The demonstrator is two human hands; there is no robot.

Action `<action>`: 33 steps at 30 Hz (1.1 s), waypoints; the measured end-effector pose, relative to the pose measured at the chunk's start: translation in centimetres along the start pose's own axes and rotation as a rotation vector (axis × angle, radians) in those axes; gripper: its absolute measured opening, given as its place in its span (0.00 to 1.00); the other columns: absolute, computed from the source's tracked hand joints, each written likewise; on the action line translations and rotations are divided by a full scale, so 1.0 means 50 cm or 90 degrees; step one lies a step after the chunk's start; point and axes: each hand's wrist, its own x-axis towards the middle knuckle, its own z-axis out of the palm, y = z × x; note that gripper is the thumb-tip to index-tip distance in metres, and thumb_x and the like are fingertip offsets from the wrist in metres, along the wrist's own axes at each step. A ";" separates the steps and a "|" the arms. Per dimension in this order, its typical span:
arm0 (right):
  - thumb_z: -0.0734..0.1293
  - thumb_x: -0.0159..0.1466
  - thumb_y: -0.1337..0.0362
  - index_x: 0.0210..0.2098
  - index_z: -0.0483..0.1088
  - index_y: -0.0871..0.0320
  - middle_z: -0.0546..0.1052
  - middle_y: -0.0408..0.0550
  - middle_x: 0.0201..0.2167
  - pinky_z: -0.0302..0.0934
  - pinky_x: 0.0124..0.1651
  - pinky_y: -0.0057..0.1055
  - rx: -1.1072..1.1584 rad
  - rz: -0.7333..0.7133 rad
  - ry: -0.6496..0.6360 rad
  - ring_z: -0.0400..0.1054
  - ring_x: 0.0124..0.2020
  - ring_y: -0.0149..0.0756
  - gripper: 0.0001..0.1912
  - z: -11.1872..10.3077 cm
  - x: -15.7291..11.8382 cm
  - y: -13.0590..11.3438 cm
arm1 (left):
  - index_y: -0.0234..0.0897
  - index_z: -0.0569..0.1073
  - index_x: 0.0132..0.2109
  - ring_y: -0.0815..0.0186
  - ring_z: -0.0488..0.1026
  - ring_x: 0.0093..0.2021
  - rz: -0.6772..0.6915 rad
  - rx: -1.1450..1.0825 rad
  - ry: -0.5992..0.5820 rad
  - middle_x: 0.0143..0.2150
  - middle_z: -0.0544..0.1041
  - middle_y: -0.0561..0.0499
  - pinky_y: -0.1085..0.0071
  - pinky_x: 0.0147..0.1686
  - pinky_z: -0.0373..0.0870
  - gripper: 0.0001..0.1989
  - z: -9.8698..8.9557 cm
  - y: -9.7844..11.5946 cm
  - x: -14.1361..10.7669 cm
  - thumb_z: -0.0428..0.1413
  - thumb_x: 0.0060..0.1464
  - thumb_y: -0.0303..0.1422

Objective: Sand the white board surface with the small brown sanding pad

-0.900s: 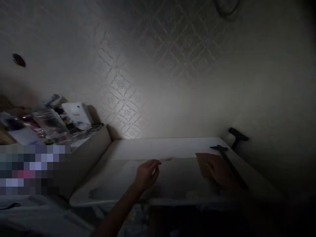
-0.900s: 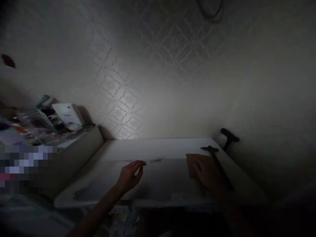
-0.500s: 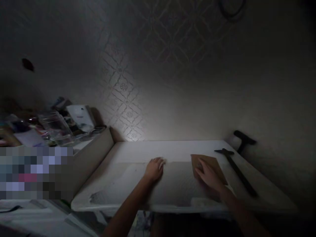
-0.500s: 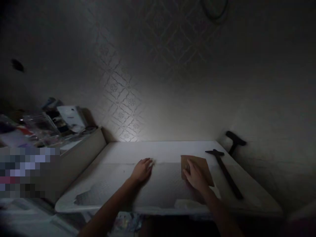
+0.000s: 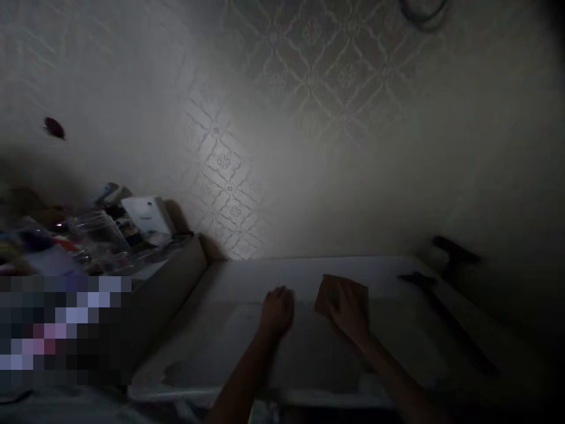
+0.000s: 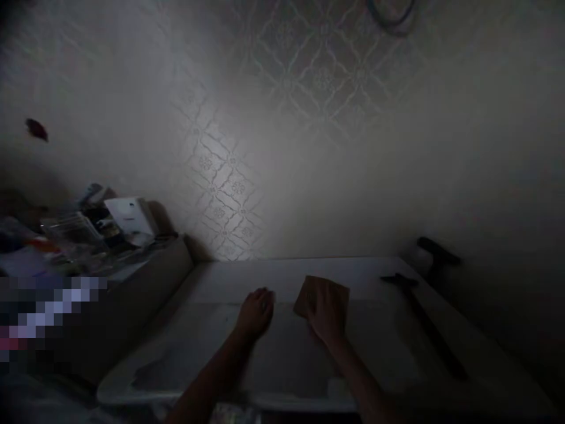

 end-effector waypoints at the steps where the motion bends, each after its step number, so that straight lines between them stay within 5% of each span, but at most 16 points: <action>1: 0.58 0.62 0.53 0.62 0.54 0.68 0.56 0.69 0.63 0.46 0.62 0.53 -0.042 0.021 0.029 0.46 0.66 0.57 0.34 -0.003 -0.001 0.010 | 0.36 0.69 0.57 0.57 0.62 0.61 0.000 0.000 0.003 0.60 0.68 0.42 0.57 0.61 0.54 0.19 0.001 0.000 0.001 0.47 0.61 0.34; 4: 0.59 0.60 0.47 0.60 0.57 0.74 0.56 0.75 0.62 0.46 0.61 0.56 -0.127 0.057 0.048 0.44 0.65 0.64 0.39 -0.012 -0.008 0.055 | 0.36 0.70 0.56 0.58 0.63 0.60 -0.001 -0.008 0.014 0.60 0.69 0.42 0.58 0.61 0.54 0.19 0.003 -0.001 0.003 0.46 0.61 0.34; 8: 0.54 0.63 0.46 0.59 0.61 0.68 0.59 0.71 0.62 0.49 0.59 0.55 -0.152 0.030 -0.010 0.49 0.64 0.61 0.36 -0.012 -0.022 0.091 | 0.35 0.70 0.56 0.57 0.63 0.60 -0.015 -0.022 0.001 0.60 0.68 0.41 0.57 0.61 0.54 0.19 0.000 0.000 0.005 0.47 0.61 0.35; 20: 0.52 0.65 0.43 0.62 0.60 0.65 0.54 0.68 0.65 0.44 0.63 0.52 -0.139 -0.128 -0.129 0.46 0.67 0.54 0.38 0.048 0.013 -0.053 | 0.40 0.72 0.56 0.60 0.69 0.55 0.006 -0.168 0.036 0.54 0.75 0.47 0.62 0.58 0.60 0.19 -0.011 -0.008 0.003 0.50 0.59 0.33; 33: 0.54 0.65 0.44 0.61 0.61 0.65 0.54 0.66 0.66 0.47 0.63 0.48 -0.136 -0.147 -0.112 0.49 0.66 0.52 0.36 0.058 0.017 -0.048 | 0.39 0.77 0.45 0.62 0.73 0.44 -0.018 -0.096 -0.025 0.44 0.77 0.46 0.69 0.48 0.66 0.12 -0.019 -0.008 0.036 0.51 0.60 0.33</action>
